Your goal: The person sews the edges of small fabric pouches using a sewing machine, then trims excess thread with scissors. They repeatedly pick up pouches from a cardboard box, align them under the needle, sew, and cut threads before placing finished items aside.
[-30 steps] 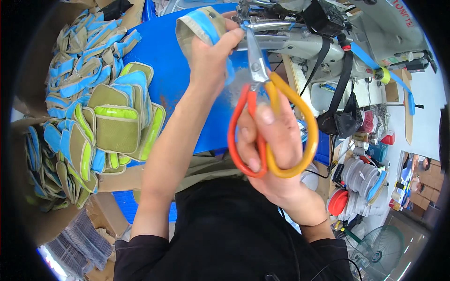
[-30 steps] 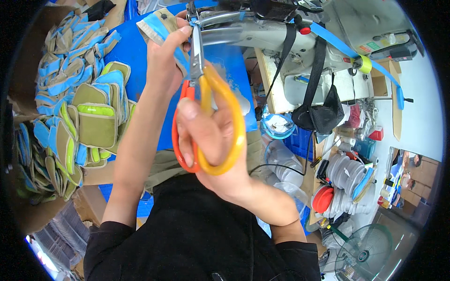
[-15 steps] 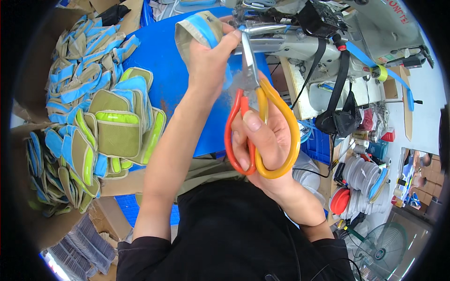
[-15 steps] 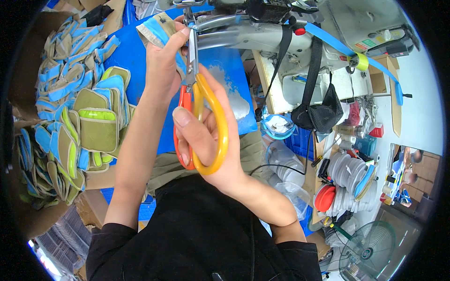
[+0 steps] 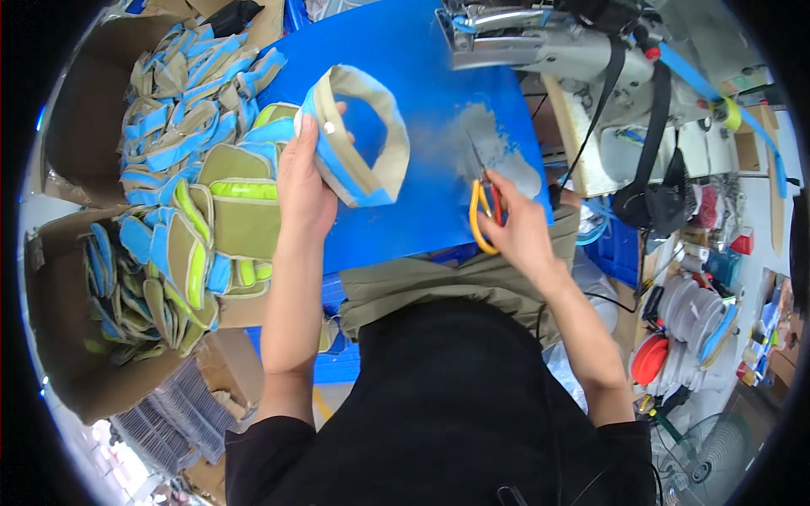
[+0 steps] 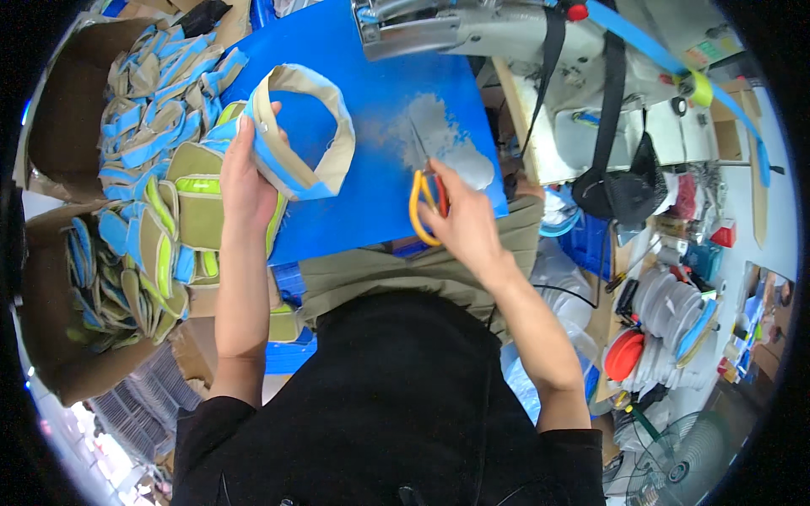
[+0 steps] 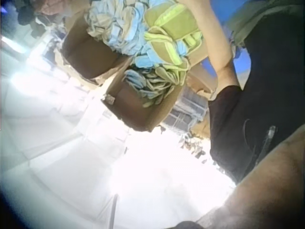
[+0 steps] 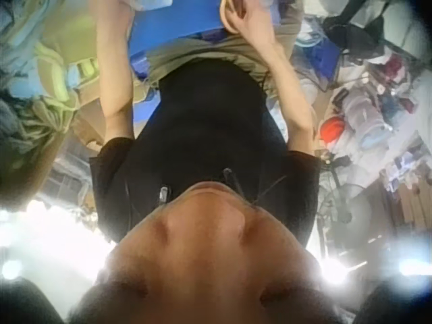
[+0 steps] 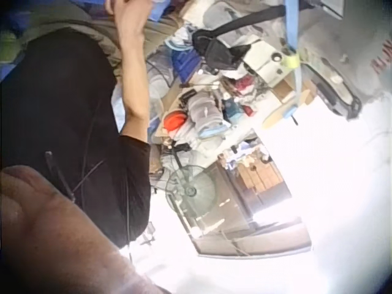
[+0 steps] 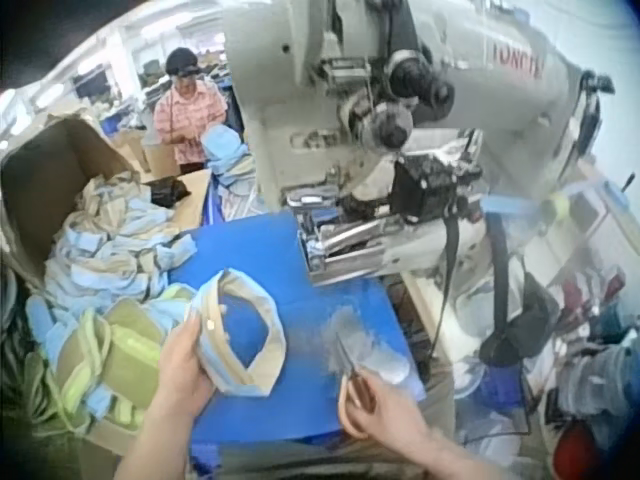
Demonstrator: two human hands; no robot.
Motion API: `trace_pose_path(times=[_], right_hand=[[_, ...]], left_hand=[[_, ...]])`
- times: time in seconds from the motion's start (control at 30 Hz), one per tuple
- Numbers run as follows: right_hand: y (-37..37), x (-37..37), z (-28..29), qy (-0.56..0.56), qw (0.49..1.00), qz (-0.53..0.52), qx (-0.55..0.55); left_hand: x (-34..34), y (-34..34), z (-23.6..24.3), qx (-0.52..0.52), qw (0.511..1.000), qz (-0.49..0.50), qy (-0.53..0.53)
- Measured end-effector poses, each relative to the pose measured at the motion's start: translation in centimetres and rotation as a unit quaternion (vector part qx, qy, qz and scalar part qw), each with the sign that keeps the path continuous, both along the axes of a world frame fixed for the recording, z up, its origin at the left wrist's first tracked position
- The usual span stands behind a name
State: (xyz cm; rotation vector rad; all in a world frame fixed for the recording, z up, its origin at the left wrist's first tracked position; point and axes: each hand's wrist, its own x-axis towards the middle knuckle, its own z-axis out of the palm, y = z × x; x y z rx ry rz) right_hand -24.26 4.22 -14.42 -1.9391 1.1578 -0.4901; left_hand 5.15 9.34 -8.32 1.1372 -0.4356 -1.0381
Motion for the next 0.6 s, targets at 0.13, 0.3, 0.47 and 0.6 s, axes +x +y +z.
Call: trace_pose_path(times=[0.13,0.3,0.47,0.6], right_hand=[[-0.3,0.7,1.9,0.107,0.985,0.069,-0.119],[1.5,7.9,3.8,-0.169,0.949,0.187,-0.191],[2.2,6.6,3.4,-0.105,0.938,0.324,-0.061],[3.7,3.8,5.6,-0.143,0.952,0.254,-0.094]], left_hand=[[1.1,3.0,-1.4,0.017,0.996,0.015,0.086],[-0.3,3.4,0.3,0.015,0.981,-0.067,0.183],[5.0,1.9,1.3,-0.054,0.989,-0.054,0.125],[7.5,0.6,1.2,-0.055,0.996,-0.009,0.065]])
